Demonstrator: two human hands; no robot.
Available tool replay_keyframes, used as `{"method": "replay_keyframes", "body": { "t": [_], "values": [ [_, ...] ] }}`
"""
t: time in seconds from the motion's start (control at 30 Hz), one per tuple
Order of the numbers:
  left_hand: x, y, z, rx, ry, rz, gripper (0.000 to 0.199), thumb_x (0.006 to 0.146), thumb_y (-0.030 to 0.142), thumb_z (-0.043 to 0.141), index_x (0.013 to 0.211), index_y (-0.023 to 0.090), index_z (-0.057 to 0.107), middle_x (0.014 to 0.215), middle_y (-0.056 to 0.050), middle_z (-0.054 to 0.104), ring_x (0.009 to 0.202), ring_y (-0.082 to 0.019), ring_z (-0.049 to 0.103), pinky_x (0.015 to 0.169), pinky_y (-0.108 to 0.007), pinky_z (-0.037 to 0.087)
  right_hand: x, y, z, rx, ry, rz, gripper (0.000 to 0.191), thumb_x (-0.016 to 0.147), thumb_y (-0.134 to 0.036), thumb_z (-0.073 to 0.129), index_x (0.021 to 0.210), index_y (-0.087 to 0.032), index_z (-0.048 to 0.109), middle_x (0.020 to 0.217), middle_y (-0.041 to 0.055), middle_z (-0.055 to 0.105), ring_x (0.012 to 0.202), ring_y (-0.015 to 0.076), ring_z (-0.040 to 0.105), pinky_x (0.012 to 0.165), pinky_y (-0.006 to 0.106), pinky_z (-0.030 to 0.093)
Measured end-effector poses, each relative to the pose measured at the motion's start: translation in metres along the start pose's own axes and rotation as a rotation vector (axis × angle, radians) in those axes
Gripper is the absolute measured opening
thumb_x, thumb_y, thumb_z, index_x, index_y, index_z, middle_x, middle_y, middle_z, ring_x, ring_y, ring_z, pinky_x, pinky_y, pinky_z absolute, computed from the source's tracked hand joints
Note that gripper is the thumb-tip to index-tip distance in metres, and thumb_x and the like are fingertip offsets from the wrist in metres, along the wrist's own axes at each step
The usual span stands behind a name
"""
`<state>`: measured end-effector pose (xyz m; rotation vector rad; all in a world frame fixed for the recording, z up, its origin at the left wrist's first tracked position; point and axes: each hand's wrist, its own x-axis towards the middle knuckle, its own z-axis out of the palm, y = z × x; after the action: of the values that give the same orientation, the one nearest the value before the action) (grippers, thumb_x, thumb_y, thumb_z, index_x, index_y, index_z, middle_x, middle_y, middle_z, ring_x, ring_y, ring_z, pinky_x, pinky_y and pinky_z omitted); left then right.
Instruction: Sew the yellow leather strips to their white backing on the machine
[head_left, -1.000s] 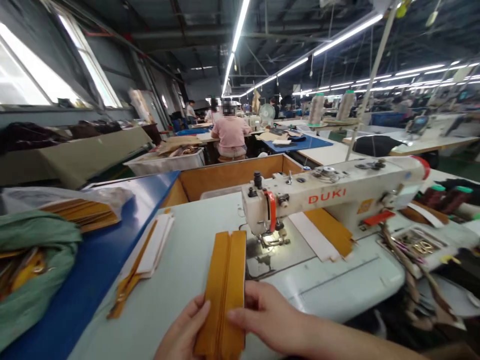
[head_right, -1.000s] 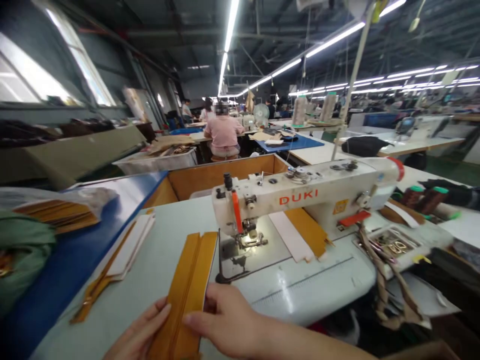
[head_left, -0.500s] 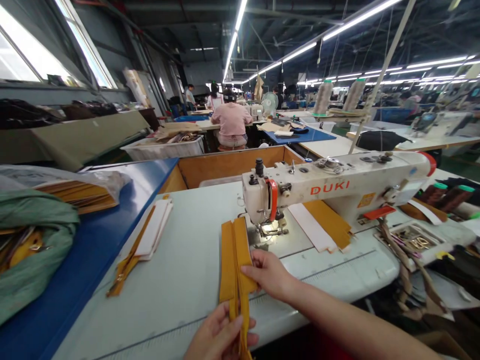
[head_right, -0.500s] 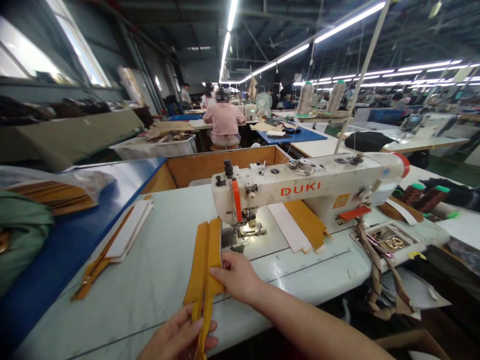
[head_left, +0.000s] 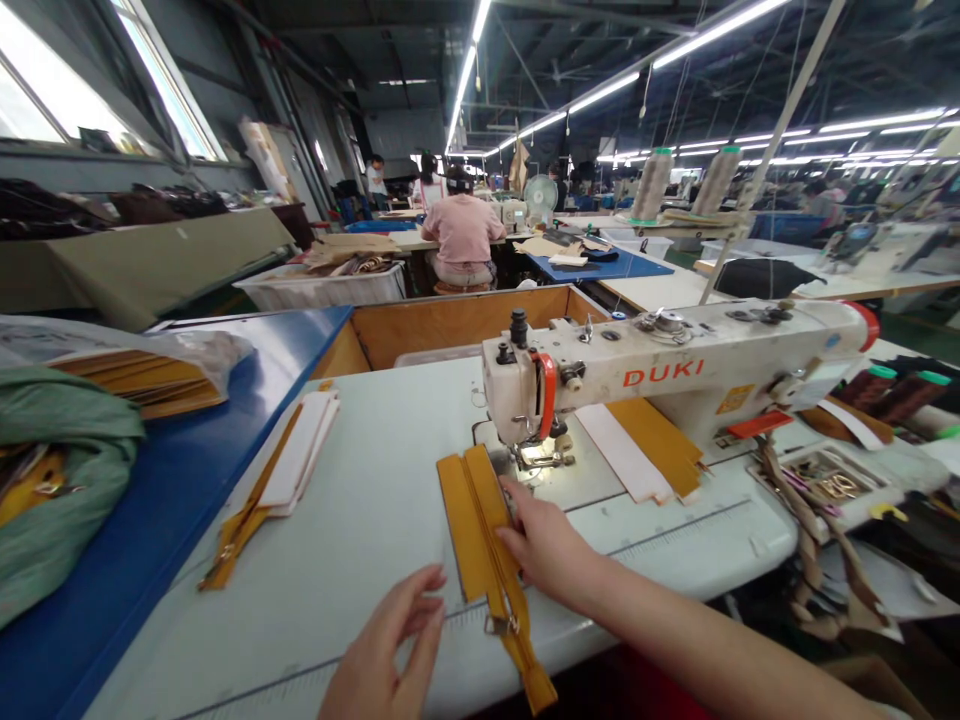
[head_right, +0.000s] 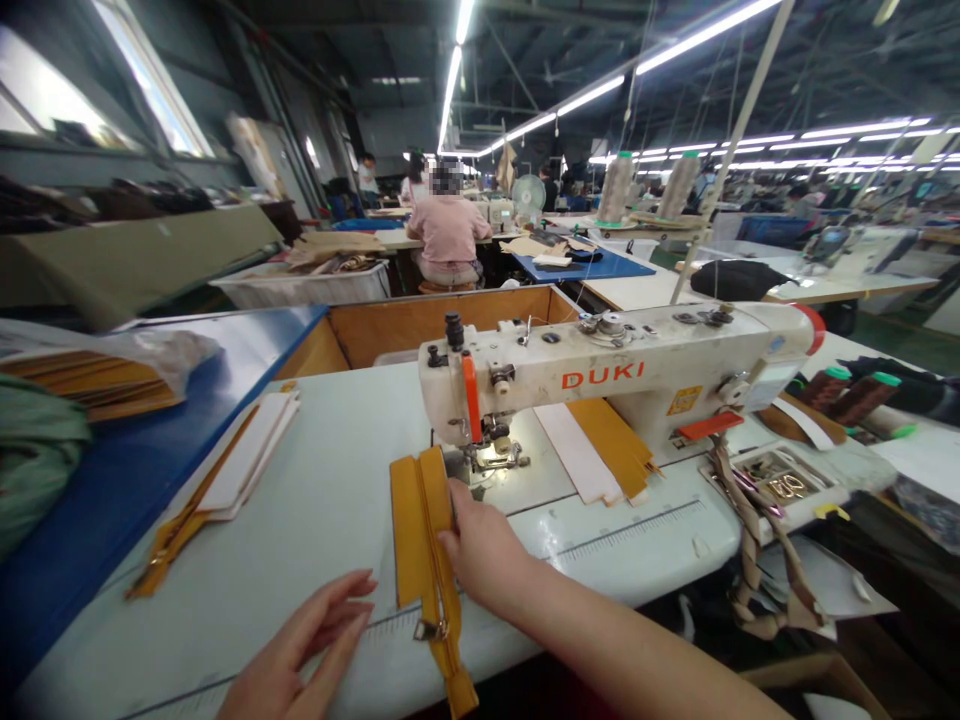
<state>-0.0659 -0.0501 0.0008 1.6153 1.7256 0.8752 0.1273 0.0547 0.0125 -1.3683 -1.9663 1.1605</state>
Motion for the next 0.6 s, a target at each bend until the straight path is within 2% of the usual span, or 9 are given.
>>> {"method": "replay_keyframes", "body": {
  "t": [0.07,0.13,0.2,0.3,0.4,0.47,0.53,0.6],
  "values": [
    [0.016,-0.002,0.009,0.248,0.076,0.304,0.043,0.091,0.044,0.045,0.128,0.023,0.054,0.130,-0.008,0.061,0.118,-0.024,0.059,0.100,-0.040,0.048,-0.001,-0.004,0.002,-0.059,0.005,-0.020,0.054,0.082,-0.010,0.051,0.135,-0.018,0.044,0.083,0.0034,0.067,0.074,0.0190,0.064,0.069,0.027,0.047],
    [0.037,-0.004,0.021,0.440,0.143,0.482,0.047,0.093,0.038,0.042,0.133,0.018,0.050,0.139,-0.011,0.054,0.127,-0.025,0.052,0.103,-0.041,0.045,-0.003,-0.007,0.004,-0.115,0.004,-0.028,0.051,0.084,-0.012,0.050,0.135,-0.019,0.045,0.084,0.0031,0.068,0.073,0.0182,0.065,0.068,0.026,0.047],
    [0.058,-0.007,0.032,0.603,0.160,0.514,0.046,0.094,0.034,0.035,0.130,0.014,0.055,0.138,-0.015,0.054,0.127,-0.027,0.051,0.102,-0.044,0.047,-0.006,-0.008,0.004,-0.174,0.002,-0.029,0.048,0.086,-0.015,0.049,0.133,-0.021,0.047,0.085,0.0021,0.070,0.072,0.0172,0.067,0.067,0.025,0.048],
    [0.079,-0.013,0.037,0.784,0.090,0.508,0.047,0.094,0.030,0.030,0.127,0.015,0.060,0.137,-0.015,0.055,0.127,-0.030,0.051,0.098,-0.050,0.047,-0.013,-0.008,-0.009,-0.278,-0.009,-0.017,0.040,0.085,-0.020,0.054,0.125,-0.022,0.056,0.087,0.0024,0.072,0.078,0.0185,0.069,0.067,0.024,0.047],
    [0.086,-0.021,0.031,0.861,0.071,0.587,0.048,0.094,0.027,0.028,0.131,0.015,0.056,0.140,-0.016,0.052,0.129,-0.030,0.049,0.098,-0.049,0.048,-0.020,-0.002,-0.044,-0.402,0.013,0.026,0.031,0.086,-0.026,0.056,0.117,-0.023,0.062,0.087,0.0029,0.073,0.085,0.0198,0.069,0.071,0.024,0.047],
    [0.087,-0.026,0.025,0.865,0.084,0.692,0.048,0.094,0.027,0.030,0.130,0.013,0.057,0.139,-0.016,0.053,0.130,-0.030,0.047,0.097,-0.046,0.048,-0.023,0.005,-0.075,-0.501,0.085,0.086,0.030,0.091,-0.028,0.050,0.118,-0.023,0.061,0.093,0.0048,0.073,0.091,0.0206,0.068,0.077,0.027,0.046],
    [0.088,-0.029,0.021,0.841,0.095,0.789,0.045,0.093,0.026,0.033,0.126,0.013,0.061,0.136,-0.014,0.056,0.131,-0.028,0.046,0.099,-0.042,0.048,-0.023,0.013,-0.105,-0.614,0.177,0.163,0.031,0.094,-0.028,0.045,0.120,-0.019,0.058,0.104,0.0098,0.069,0.099,0.0243,0.065,0.082,0.032,0.046],
    [0.090,-0.032,0.019,0.802,0.090,0.845,0.042,0.093,0.025,0.035,0.122,0.016,0.064,0.133,-0.011,0.059,0.132,-0.026,0.046,0.103,-0.040,0.045,-0.019,0.022,-0.125,-0.718,0.229,0.236,0.029,0.092,-0.027,0.048,0.116,-0.015,0.059,0.112,0.0154,0.065,0.106,0.0283,0.060,0.084,0.036,0.046]
  ]
}}
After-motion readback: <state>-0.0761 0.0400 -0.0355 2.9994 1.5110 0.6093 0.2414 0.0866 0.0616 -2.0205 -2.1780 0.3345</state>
